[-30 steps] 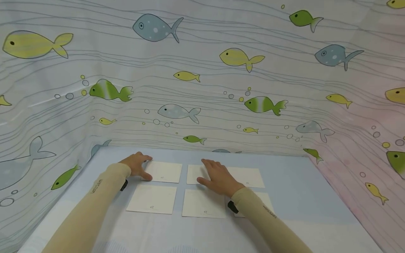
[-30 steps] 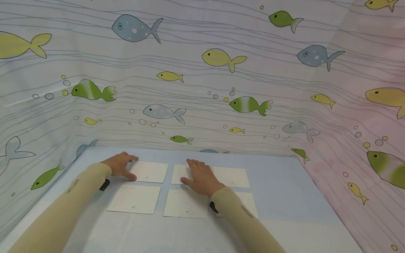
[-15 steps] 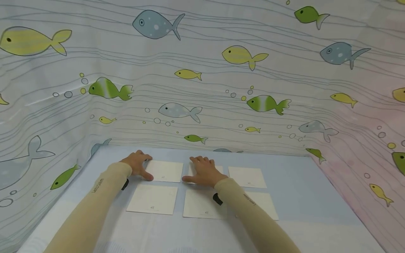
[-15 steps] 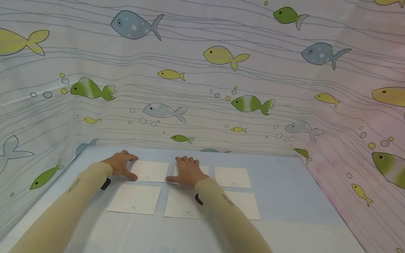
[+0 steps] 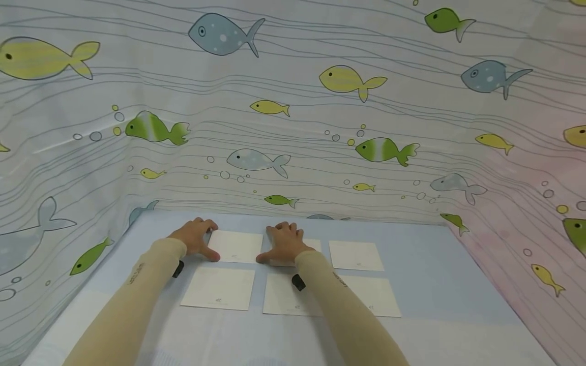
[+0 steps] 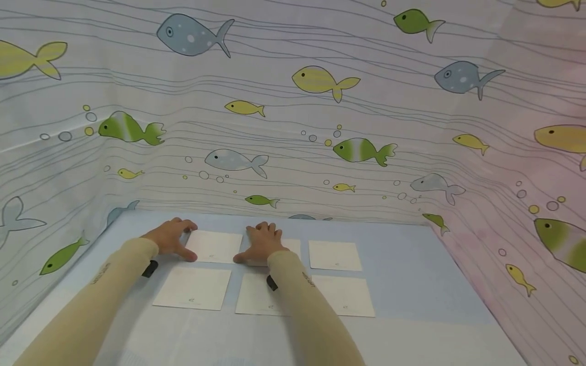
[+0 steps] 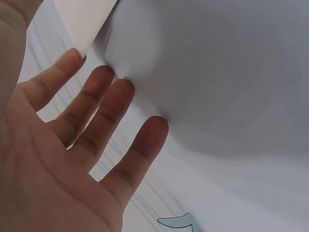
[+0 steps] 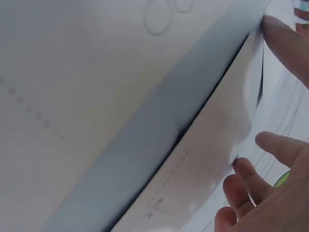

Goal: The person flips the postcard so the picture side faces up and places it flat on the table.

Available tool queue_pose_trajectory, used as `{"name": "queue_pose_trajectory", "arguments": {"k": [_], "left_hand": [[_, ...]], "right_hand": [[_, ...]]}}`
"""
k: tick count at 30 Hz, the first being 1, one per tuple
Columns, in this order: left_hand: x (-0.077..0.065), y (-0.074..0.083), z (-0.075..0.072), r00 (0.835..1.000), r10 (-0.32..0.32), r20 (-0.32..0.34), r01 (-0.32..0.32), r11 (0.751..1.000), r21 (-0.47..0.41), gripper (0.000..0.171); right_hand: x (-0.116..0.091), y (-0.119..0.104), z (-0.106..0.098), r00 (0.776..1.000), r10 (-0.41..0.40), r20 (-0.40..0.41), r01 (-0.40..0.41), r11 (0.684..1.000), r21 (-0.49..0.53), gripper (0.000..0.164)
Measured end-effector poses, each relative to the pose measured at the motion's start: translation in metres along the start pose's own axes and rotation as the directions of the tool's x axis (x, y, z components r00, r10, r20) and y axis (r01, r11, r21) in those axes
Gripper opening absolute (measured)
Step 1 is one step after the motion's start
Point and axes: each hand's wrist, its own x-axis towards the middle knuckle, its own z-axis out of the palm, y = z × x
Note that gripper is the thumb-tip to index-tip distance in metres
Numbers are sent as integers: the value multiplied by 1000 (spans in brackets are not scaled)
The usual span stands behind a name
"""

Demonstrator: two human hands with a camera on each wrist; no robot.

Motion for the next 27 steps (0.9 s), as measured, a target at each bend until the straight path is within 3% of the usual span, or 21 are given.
{"name": "queue_pose_trajectory", "arguments": {"k": [4,12,17,21,23,27], "left_hand": [[-1,1,2,1000,8,-4,-8,1000,-22,98],[-7,4,1,999,-12,-31,12,1000,-13,99],[-14,4,-1,994,-43,-101,43,999,-7,87],[-21,1,-6,980,-108,-165,101,993,-54,73],[-23,2,-7,979,-138,-149,125,987,-97,70],[-21,3,-4,981,-187,-55,170,959,-228,69]], "right_hand": [[-1,-1,-2,999,20,31,-21,1000,12,87],[-9,-9,-4,999,31,-13,-30,995,93,80],[-12,-13,-3,999,9,-52,-6,998,68,82],[-15,-15,-2,997,-8,-83,14,997,74,82],[-16,-15,-1,996,-8,-94,15,997,77,82],[-17,-15,-1,994,-11,-112,21,996,89,82]]}}
